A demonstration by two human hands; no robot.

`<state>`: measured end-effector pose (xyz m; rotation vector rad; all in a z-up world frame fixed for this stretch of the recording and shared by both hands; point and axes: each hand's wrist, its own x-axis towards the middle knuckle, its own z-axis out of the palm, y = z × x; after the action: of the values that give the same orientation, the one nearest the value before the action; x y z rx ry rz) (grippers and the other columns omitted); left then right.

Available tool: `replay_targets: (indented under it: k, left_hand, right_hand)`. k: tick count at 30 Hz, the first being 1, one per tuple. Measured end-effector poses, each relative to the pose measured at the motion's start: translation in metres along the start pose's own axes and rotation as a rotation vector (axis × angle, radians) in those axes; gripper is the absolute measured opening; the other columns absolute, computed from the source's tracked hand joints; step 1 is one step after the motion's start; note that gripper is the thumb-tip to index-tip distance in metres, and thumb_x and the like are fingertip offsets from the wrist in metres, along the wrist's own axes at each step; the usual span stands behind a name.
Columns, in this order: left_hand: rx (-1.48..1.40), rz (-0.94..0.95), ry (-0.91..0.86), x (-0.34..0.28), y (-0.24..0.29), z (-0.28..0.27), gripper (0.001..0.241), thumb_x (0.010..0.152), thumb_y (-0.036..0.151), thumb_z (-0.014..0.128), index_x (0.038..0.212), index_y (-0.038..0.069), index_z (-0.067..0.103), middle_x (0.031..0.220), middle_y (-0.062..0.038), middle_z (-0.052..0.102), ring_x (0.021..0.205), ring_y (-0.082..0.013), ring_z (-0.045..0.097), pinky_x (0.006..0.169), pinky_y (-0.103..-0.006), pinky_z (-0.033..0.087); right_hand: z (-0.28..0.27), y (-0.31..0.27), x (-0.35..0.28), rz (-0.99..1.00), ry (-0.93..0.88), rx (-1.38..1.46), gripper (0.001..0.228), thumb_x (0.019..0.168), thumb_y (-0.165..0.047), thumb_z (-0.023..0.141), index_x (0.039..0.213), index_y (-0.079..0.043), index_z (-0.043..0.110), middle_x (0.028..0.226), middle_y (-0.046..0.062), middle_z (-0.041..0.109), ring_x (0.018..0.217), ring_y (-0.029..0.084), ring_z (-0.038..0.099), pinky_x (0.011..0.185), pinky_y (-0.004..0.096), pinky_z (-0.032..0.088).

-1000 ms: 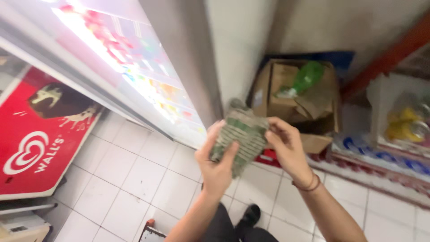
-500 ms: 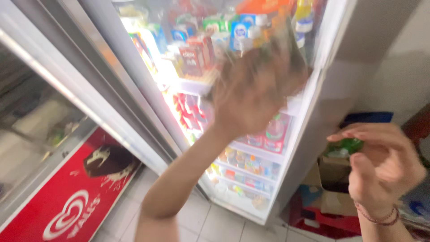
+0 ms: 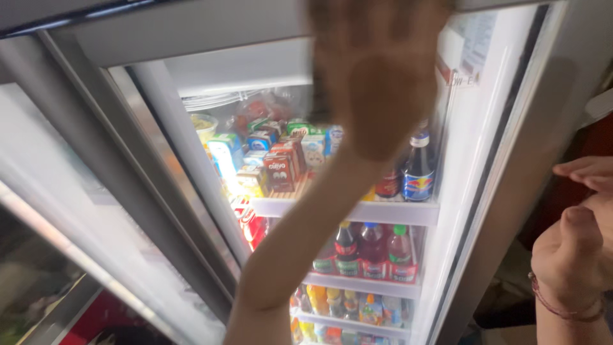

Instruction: The person sprays a green bottle onto a cloth and wipes the interior glass shelves and door of a commercial refrigerator. They repeatedly open and close the door, wipe different sections, and place the cloth and bottle into a cardboard box.

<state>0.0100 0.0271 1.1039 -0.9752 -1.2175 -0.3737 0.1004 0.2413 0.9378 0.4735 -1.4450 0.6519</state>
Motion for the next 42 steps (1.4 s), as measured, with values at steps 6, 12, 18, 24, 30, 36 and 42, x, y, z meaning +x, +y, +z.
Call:
replay_targets:
  k: [6, 12, 18, 24, 30, 36, 42]
  left_hand:
    - [-0.024, 0.123, -0.06, 0.004, 0.052, 0.046, 0.028, 0.101, 0.022, 0.065, 0.129, 0.023, 0.068, 0.145, 0.005, 0.059, 0.147, -0.0209, 0.048, 0.127, -0.0518, 0.033]
    - [0.07, -0.004, -0.046, -0.037, -0.052, 0.001, 0.05, 0.111, 0.018, 0.061, 0.158, 0.029, 0.048, 0.162, 0.002, 0.041, 0.153, -0.0265, 0.041, 0.128, -0.0498, 0.033]
    - [0.071, -0.512, 0.131, -0.105, -0.183, -0.086, 0.045, 0.117, 0.013, 0.046, 0.162, 0.012, 0.049, 0.162, -0.008, 0.039, 0.148, -0.0283, 0.045, 0.13, -0.0376, 0.035]
    - [0.092, -0.394, 0.14, -0.091, -0.145, -0.051, 0.043, 0.11, 0.011, 0.051, 0.153, 0.016, 0.05, 0.16, -0.001, 0.043, 0.151, -0.0201, 0.04, 0.126, -0.0373, 0.039]
    - [-0.213, 0.064, -0.09, -0.096, -0.061, -0.013, 0.034, 0.105, 0.025, 0.064, 0.139, 0.022, 0.065, 0.159, 0.0, 0.045, 0.149, -0.0247, 0.044, 0.121, -0.0514, 0.043]
    - [0.136, -0.21, 0.034, -0.129, -0.195, -0.068, 0.051, 0.105, 0.018, 0.059, 0.154, 0.009, 0.051, 0.165, -0.008, 0.04, 0.153, -0.029, 0.037, 0.132, -0.0527, 0.026]
    - [0.082, -0.305, -0.179, -0.275, -0.146, -0.073, 0.048, 0.105, 0.016, 0.052, 0.152, 0.009, 0.05, 0.159, -0.018, 0.045, 0.147, -0.04, 0.044, 0.124, -0.0584, 0.034]
  right_hand:
    - [0.015, -0.017, 0.027, -0.159, -0.054, -0.293, 0.042, 0.11, -0.03, 0.053, 0.132, 0.006, 0.049, 0.136, 0.019, 0.056, 0.119, 0.028, 0.058, 0.097, 0.032, 0.045]
    - [0.063, -0.072, 0.067, -0.233, -0.146, -0.442, 0.048, 0.11, -0.038, 0.057, 0.136, 0.003, 0.056, 0.144, 0.022, 0.054, 0.14, 0.037, 0.054, 0.119, 0.046, 0.044]
    - [0.107, -0.107, 0.095, -0.258, -0.311, -0.573, 0.049, 0.103, -0.035, 0.063, 0.141, -0.004, 0.061, 0.152, 0.018, 0.057, 0.15, 0.035, 0.051, 0.125, 0.056, 0.029]
    - [0.138, -0.132, 0.104, -0.287, -0.344, -0.446, 0.054, 0.092, -0.025, 0.067, 0.14, -0.003, 0.058, 0.148, 0.02, 0.054, 0.145, 0.039, 0.049, 0.125, 0.058, 0.022]
    - [0.157, -0.142, 0.101, -0.272, -0.352, -0.417, 0.056, 0.09, -0.021, 0.069, 0.142, -0.004, 0.056, 0.149, 0.021, 0.054, 0.148, 0.042, 0.046, 0.127, 0.057, 0.02]
    - [0.175, -0.144, 0.089, -0.338, -0.355, -0.403, 0.052, 0.088, -0.024, 0.067, 0.133, -0.001, 0.057, 0.145, 0.024, 0.052, 0.14, 0.042, 0.048, 0.122, 0.061, 0.024]
    - [0.171, -0.143, 0.075, -0.29, -0.47, -0.375, 0.049, 0.095, -0.023, 0.066, 0.137, 0.0, 0.056, 0.148, 0.025, 0.048, 0.145, 0.043, 0.047, 0.122, 0.056, 0.042]
